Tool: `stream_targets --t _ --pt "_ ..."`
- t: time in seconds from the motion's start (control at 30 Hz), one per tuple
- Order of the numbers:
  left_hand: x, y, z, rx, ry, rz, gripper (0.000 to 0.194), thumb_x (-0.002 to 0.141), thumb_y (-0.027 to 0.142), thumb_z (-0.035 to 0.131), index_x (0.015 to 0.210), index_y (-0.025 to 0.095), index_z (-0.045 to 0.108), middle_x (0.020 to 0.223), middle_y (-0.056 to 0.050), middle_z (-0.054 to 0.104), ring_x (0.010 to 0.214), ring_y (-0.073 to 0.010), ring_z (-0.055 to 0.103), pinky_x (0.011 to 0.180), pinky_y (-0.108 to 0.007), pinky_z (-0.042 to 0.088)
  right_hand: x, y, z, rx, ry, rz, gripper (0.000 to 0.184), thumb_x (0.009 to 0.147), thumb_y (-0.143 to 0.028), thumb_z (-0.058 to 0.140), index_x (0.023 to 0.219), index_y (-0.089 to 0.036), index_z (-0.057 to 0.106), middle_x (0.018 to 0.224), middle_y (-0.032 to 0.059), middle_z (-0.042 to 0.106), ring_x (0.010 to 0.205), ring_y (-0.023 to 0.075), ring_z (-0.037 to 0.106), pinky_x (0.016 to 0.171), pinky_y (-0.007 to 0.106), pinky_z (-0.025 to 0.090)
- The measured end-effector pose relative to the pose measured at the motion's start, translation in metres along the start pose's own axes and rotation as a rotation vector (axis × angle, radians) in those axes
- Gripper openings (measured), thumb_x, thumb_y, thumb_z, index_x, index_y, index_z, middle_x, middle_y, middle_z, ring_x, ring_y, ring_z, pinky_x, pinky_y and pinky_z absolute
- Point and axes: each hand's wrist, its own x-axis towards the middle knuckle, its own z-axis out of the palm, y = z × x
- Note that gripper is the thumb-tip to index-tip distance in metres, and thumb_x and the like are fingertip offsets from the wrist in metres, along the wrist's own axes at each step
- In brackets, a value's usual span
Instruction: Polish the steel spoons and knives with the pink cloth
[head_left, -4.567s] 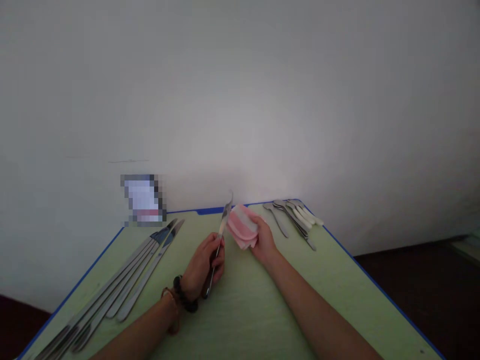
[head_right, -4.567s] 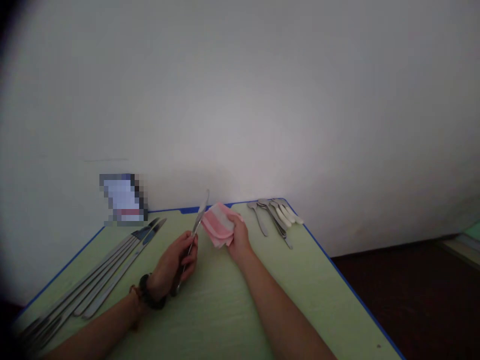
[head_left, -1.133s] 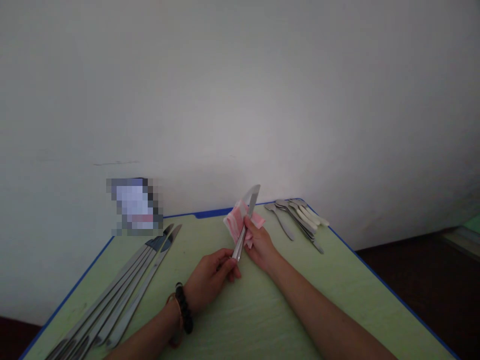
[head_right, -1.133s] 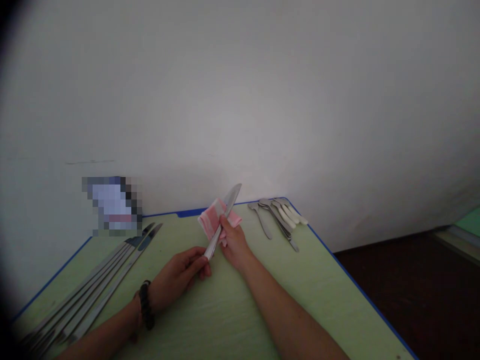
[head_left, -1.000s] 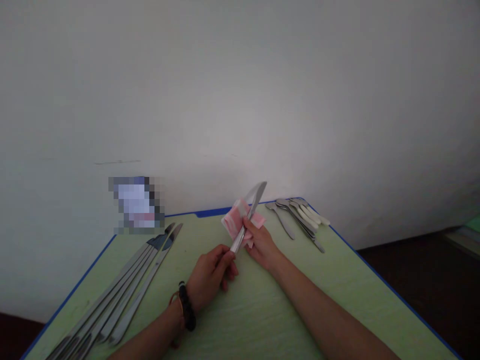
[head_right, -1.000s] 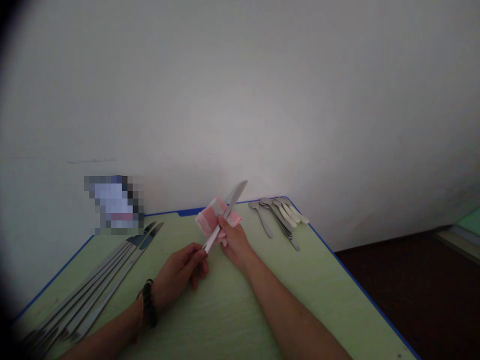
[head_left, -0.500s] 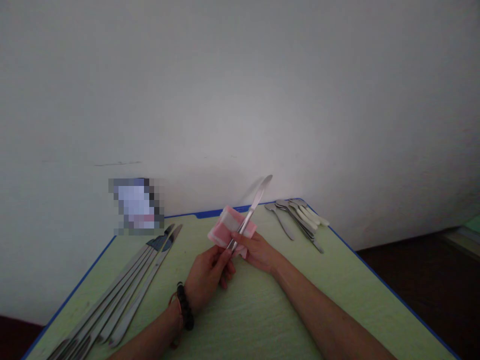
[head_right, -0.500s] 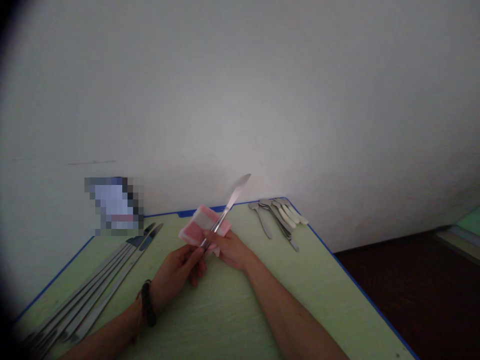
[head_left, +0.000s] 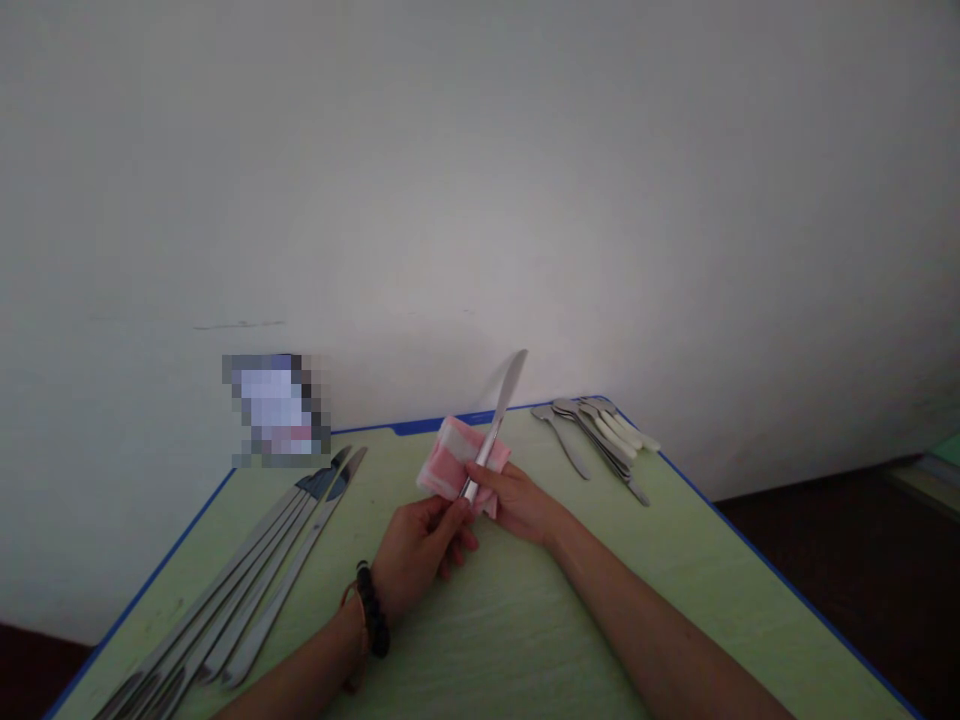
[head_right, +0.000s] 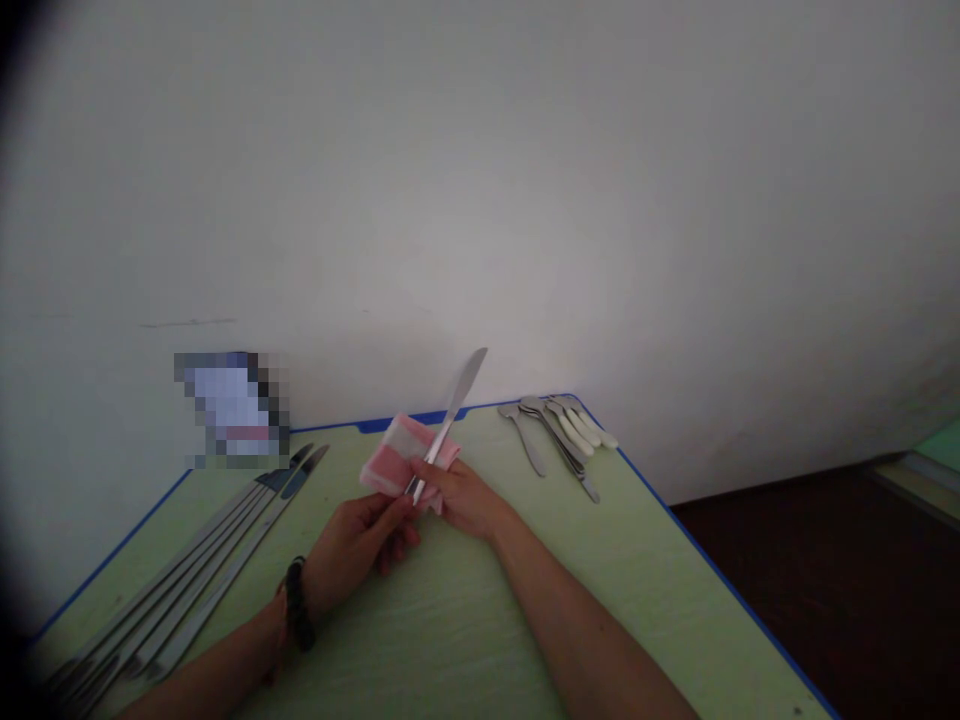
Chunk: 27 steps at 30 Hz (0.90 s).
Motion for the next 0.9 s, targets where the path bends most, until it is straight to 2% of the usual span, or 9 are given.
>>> stream_targets --t 0.2,0.33,0.47,0.57,0.67,0.8,0.9 --pt "-0.002 0.002 -0.001 0.045 -0.004 0.002 0.043 0.079 0.051 0.048 0.077 0.012 0.067 0.059 -0.005 0.068 0.040 -0.0095 0.050 0.037 -0.018 0.035 0.002 -0.003 0.002 0.056 0.099 -0.036 0.025 0.068 -0.036 0.070 0.070 -0.013 0.061 0.056 -0.0003 0.062 0.049 0.0092 0.053 0.048 0.020 0.040" --pt "-0.004 0.005 -0.003 0.057 0.018 0.034 0.044 0.079 0.052 0.048 0.069 0.013 0.067 0.057 -0.005 0.067 0.039 -0.0090 0.048 0.039 -0.018 0.034 0.002 -0.004 0.002 0.078 0.083 -0.015 0.028 0.066 -0.036 0.072 0.075 -0.012 0.061 0.062 0.0003 0.063 0.055 0.0108 0.055 0.053 0.023 0.041" --pt "-0.005 0.008 -0.005 0.051 -0.001 0.020 0.046 0.076 0.055 0.051 0.062 0.013 0.066 0.055 -0.004 0.067 0.041 -0.0090 0.048 0.042 -0.019 0.035 0.002 -0.001 -0.001 -0.046 0.057 -0.026 0.032 0.068 -0.042 0.069 0.078 -0.013 0.061 0.062 -0.0007 0.061 0.056 0.0107 0.054 0.054 0.024 0.039" --pt "-0.003 0.006 -0.006 0.065 0.006 -0.007 0.045 0.074 0.055 0.055 0.064 0.013 0.068 0.052 -0.002 0.065 0.042 -0.0090 0.047 0.044 -0.019 0.036 0.002 0.000 -0.003 -0.199 0.060 -0.023 0.036 0.068 -0.048 0.066 0.077 -0.014 0.061 0.062 -0.0006 0.060 0.056 0.0112 0.053 0.053 0.024 0.038" --pt "-0.001 0.003 -0.006 0.104 0.024 -0.027 0.046 0.074 0.055 0.054 0.062 0.013 0.068 0.047 -0.001 0.061 0.041 -0.0095 0.046 0.043 -0.019 0.035 0.002 -0.002 0.000 -0.303 0.117 -0.020 0.038 0.068 -0.051 0.065 0.074 -0.014 0.060 0.060 -0.0015 0.058 0.053 0.0096 0.050 0.051 0.023 0.036" --pt "-0.002 0.002 -0.004 0.177 0.048 -0.002 0.047 0.076 0.054 0.051 0.060 0.013 0.066 0.042 0.001 0.055 0.039 -0.0098 0.044 0.042 -0.020 0.033 0.002 -0.005 0.009 -0.370 0.188 -0.055 0.037 0.069 -0.051 0.064 0.076 -0.015 0.060 0.057 -0.0038 0.055 0.051 0.0081 0.046 0.051 0.022 0.035" --pt "-0.003 0.003 -0.005 0.211 0.073 0.020 0.046 0.077 0.052 0.049 0.060 0.013 0.064 0.041 0.001 0.053 0.038 -0.0095 0.042 0.041 -0.020 0.031 0.003 -0.004 0.011 -0.324 0.196 -0.070 0.037 0.068 -0.050 0.065 0.078 -0.015 0.060 0.055 -0.0043 0.053 0.049 0.0083 0.044 0.049 0.021 0.035"
